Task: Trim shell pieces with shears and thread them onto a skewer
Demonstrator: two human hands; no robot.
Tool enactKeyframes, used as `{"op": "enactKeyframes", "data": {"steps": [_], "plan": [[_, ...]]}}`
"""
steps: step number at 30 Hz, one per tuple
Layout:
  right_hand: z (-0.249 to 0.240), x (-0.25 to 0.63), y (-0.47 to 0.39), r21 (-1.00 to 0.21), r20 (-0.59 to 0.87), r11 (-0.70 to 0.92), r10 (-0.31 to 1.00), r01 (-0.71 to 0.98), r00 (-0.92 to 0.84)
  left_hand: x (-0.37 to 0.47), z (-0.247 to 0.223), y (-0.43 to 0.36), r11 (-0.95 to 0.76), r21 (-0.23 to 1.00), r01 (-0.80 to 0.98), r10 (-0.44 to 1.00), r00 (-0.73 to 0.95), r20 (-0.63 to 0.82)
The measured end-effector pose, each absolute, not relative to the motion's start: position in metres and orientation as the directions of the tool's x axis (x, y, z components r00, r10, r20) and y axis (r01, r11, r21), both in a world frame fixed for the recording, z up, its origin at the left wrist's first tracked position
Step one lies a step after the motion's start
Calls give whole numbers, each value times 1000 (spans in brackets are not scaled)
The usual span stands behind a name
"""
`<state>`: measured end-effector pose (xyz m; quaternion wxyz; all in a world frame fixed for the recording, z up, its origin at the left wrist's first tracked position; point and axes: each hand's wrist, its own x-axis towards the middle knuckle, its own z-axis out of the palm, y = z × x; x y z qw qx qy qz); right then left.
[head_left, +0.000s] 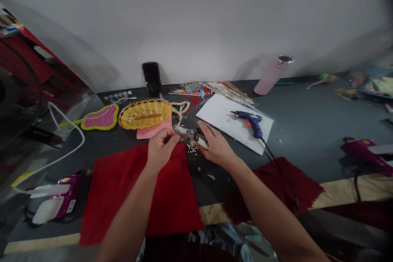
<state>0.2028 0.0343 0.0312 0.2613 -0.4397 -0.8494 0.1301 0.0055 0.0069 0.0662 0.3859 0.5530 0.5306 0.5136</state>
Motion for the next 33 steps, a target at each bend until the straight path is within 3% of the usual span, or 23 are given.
{"op": "enactKeyframes", "data": {"steps": [5,14,26,33], "plan": [[33,200,33,-449,245,532,846,718,-473,9,71,4,-155,964,217,980,-90,178],[31,203,33,-409,222,501,865,763,-449,7,66,6,-120,977,176,988,-77,135],[32,207,37,-394,195,555,829,732,-524,-1,63,11,90,979,-183,983,172,-58],[41,205,33,-393,189,556,828,732,-528,-3,63,11,122,961,-249,980,186,-76]]}}
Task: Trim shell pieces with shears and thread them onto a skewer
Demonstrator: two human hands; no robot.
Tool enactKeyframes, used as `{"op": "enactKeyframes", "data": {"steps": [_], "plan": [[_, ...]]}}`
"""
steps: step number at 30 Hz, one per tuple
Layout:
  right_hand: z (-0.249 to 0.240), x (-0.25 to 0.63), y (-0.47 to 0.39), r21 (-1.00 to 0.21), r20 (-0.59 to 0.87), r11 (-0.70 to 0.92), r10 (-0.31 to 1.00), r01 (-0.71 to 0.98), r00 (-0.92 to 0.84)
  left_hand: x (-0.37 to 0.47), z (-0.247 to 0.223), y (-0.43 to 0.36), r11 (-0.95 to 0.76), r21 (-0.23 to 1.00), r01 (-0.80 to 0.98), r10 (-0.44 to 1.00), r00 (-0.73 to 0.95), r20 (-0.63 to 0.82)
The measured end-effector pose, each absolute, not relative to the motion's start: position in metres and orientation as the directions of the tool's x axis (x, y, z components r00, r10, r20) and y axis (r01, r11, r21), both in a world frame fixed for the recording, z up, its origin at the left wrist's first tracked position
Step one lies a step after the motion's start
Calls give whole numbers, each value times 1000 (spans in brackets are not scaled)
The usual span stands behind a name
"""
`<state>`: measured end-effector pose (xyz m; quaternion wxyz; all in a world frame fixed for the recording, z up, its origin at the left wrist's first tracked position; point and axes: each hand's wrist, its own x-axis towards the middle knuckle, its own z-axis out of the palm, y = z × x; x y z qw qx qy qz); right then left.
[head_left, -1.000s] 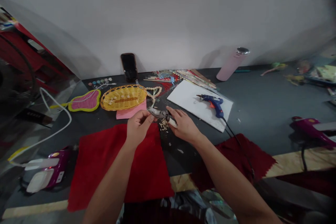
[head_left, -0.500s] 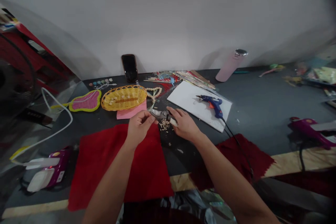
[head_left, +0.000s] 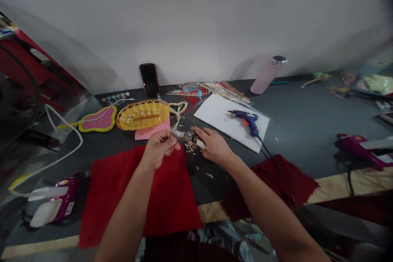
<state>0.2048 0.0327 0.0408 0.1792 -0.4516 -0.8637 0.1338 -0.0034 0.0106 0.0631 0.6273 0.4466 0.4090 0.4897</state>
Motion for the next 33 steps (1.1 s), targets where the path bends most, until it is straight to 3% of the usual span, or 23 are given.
{"op": "enactKeyframes", "data": {"steps": [4,13,24,33], "plan": [[40,202,30,-382,190,520,853,764,-486,-2,61,13,28,987,-157,996,89,-14],[34,201,34,-368,147,454,890,812,-432,7,62,8,-153,941,303,980,-79,184],[34,203,35,-378,120,500,861,780,-494,1,55,11,-57,998,3,998,32,57],[41,199,28,-375,117,476,876,796,-468,-1,56,12,-59,998,-28,998,0,59]]}}
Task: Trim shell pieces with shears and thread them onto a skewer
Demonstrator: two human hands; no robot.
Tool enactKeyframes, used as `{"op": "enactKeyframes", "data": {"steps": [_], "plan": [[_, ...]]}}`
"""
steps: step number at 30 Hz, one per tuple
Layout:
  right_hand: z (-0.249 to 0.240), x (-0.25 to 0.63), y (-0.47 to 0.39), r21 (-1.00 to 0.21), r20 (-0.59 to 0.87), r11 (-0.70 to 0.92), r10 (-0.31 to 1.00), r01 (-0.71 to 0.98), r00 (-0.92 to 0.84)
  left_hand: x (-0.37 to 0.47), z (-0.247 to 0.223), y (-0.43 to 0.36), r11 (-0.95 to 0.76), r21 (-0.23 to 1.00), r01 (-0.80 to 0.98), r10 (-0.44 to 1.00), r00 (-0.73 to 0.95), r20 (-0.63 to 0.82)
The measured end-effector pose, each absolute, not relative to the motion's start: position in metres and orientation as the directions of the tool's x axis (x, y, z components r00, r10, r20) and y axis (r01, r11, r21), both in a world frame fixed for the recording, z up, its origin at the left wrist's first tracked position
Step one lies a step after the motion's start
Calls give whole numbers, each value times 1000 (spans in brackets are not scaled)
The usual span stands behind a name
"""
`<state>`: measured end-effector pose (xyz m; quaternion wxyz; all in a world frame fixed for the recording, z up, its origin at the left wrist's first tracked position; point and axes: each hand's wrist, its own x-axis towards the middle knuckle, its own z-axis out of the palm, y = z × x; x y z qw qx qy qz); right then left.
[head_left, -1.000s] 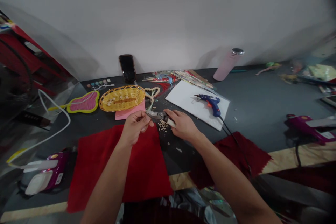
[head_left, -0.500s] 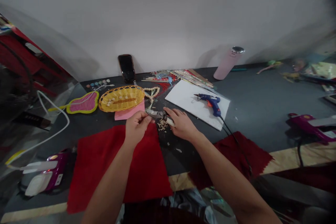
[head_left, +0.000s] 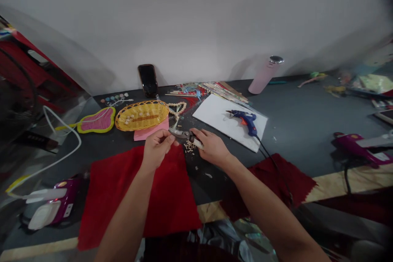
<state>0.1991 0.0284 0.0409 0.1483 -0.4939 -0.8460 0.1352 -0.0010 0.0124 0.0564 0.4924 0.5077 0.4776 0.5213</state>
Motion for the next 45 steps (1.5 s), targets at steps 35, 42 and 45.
{"op": "enactKeyframes", "data": {"steps": [35,42,45], "plan": [[37,201,34,-341,71,411,908,846,-413,2,56,17,-64,975,215,992,-95,86],[35,205,35,-361,75,463,880,810,-469,-4,54,18,0,991,134,1000,3,-1],[34,206,36,-363,98,477,874,800,-476,-7,53,19,34,998,54,998,44,-36]]}}
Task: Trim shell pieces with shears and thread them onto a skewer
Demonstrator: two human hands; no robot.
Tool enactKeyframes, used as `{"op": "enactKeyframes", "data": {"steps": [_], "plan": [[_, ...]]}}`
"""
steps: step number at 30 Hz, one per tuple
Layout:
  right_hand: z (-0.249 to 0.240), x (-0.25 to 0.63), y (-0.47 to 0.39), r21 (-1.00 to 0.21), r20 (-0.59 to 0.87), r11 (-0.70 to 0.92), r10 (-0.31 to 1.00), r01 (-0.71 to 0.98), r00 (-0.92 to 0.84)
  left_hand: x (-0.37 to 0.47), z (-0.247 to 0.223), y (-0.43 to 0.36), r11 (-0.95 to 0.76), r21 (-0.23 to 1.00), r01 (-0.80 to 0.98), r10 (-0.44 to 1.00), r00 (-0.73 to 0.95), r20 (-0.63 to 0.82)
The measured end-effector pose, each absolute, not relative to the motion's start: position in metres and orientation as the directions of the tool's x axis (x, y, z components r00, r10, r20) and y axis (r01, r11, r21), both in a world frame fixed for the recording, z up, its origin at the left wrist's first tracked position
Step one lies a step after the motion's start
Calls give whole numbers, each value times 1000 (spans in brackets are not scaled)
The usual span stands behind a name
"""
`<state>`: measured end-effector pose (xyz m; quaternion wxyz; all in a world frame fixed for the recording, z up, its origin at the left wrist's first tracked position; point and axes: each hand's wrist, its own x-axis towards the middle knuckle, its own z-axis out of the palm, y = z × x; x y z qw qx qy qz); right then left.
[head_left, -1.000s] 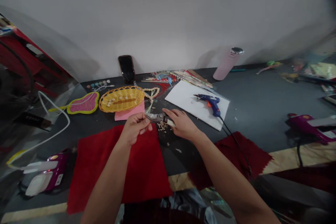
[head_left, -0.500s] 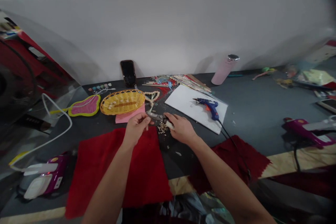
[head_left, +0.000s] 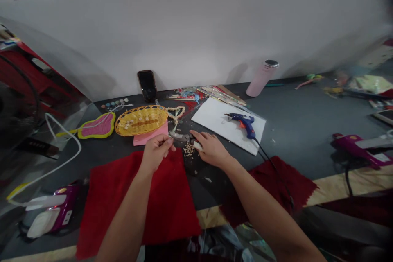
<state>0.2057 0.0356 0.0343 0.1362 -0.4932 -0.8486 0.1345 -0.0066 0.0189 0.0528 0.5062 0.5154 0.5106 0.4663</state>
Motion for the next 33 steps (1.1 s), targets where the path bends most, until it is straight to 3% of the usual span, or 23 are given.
{"op": "enactKeyframes", "data": {"steps": [8,13,19,27,33], "plan": [[40,202,30,-352,100,451,890,820,-446,-6,55,18,35,999,10,999,11,-36],[39,202,30,-333,61,389,918,859,-393,0,53,18,-48,988,144,995,-78,60],[36,205,35,-380,113,458,885,803,-452,3,56,14,-73,951,299,988,-108,110],[33,211,38,-386,111,516,849,765,-517,-3,57,17,64,997,39,997,32,-65],[33,212,38,-375,108,532,839,760,-534,-11,59,18,240,964,-114,958,191,-216]]}}
